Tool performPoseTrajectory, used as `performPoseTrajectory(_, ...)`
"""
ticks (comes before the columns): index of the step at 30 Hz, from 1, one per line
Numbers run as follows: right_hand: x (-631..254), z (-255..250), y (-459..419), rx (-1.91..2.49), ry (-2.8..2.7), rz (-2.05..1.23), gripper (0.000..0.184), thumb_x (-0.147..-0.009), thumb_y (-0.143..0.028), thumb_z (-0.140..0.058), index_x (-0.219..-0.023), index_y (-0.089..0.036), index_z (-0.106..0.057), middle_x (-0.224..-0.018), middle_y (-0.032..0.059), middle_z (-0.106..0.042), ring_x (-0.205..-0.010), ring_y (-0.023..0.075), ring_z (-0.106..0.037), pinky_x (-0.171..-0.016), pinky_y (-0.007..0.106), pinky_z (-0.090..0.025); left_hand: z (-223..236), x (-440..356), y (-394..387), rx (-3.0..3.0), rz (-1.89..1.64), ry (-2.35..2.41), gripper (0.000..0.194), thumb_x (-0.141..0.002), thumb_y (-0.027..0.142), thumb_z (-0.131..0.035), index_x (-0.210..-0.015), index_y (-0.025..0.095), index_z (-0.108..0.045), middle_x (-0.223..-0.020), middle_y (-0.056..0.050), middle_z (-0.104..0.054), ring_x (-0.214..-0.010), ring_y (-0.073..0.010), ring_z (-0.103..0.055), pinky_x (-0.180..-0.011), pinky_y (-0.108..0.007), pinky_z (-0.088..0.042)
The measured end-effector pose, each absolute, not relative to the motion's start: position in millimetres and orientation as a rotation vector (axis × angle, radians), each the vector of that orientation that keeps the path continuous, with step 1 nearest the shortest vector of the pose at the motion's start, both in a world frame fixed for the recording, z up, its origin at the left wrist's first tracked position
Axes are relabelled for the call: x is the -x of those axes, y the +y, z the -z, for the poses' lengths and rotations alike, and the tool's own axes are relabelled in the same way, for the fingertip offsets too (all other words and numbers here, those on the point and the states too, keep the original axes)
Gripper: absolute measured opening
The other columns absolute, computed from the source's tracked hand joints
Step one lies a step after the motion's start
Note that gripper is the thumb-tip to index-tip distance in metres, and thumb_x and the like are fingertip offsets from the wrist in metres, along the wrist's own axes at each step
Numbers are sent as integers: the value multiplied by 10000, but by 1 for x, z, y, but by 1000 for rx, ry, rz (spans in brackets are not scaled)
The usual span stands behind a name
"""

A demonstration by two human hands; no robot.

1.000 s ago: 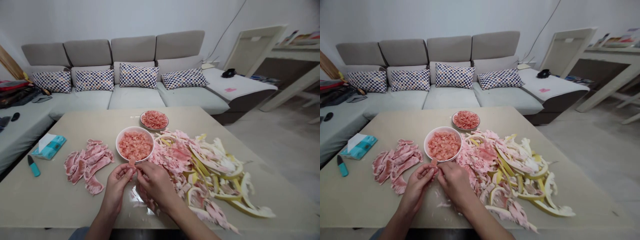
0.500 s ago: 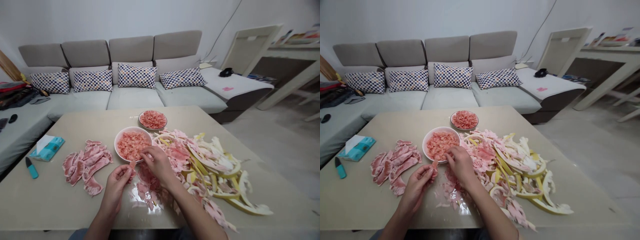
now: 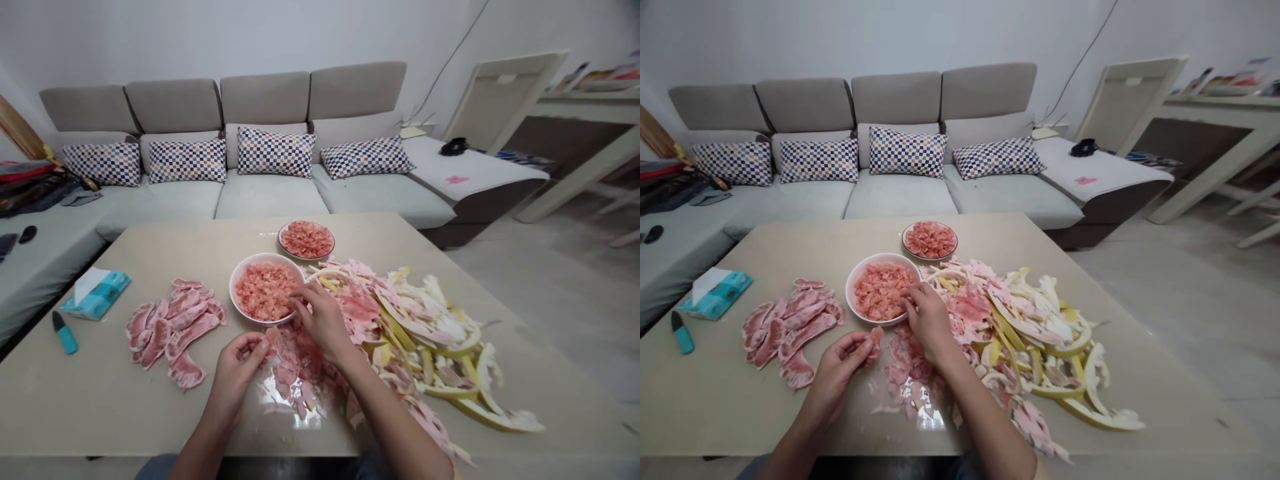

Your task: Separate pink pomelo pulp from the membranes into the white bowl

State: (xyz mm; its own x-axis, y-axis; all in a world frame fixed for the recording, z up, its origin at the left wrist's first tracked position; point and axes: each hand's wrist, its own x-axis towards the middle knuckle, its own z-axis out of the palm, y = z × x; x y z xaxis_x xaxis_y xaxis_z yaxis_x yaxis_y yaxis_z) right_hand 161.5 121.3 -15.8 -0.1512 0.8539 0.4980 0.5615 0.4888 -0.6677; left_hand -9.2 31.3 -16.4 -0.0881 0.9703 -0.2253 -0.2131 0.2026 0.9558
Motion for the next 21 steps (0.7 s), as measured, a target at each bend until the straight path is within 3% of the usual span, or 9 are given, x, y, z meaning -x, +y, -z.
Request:
performPoseTrajectory(3, -162, 9, 112, 1136, -1798, -644, 247, -898, -233, -520, -1093, -212, -669, -1067, 96, -681, -994, 228, -617, -890, 389, -473, 17, 10, 32, -851, -1220, 1248, 249, -724, 378, -733, -815, 147, -710, -737, -46, -679, -706, -153, -583, -664, -223, -419)
performPoseTrajectory(5, -160, 4, 102, 1128, -1751, -872, 243, -905, -310, -530, -1079, -232, -682, -1083, 72, -695, -996, 220, -628, -884, 371, -479, 18, 10, 32, -876, -1221, 1266, 251, -730, 386, -724, -822, 153, -711, -743, -45, -687, -715, -160, -597, -674, -230, -429)
performPoseTrajectory(10, -153, -10, 78, 1087, -1783, -1214, 271, -758, -324, -723, -1007, -215, -707, -923, 41, -723, -793, 187, -649, -728, 293, -500, 19, 11, 33, -991, -1238, 1278, 218, -728, 367, -723, -796, 159, -709, -735, -45, -692, -712, -178, -619, -687, -254, -460)
performPoseTrajectory(14, -151, -12, 75, 1077, -1703, -1376, 167, -771, -303, -701, -892, -189, -716, -801, 33, -710, -715, 171, -645, -658, 272, -492, 14, 10, 32, -1045, -1246, 1291, 190, -711, 344, -734, -765, 163, -716, -693, -54, -687, -667, -188, -620, -655, -267, -469)
performPoseTrajectory(21, -154, 4, 83, 906, -1346, -1903, 271, -687, -384, -770, -842, -170, -709, -660, -13, -670, -570, 114, -608, -612, 249, -494, 6, 14, 29, -1142, -1206, 1173, 142, -751, 310, -701, -741, 171, -726, -707, -51, -666, -674, -184, -616, -662, -268, -469)
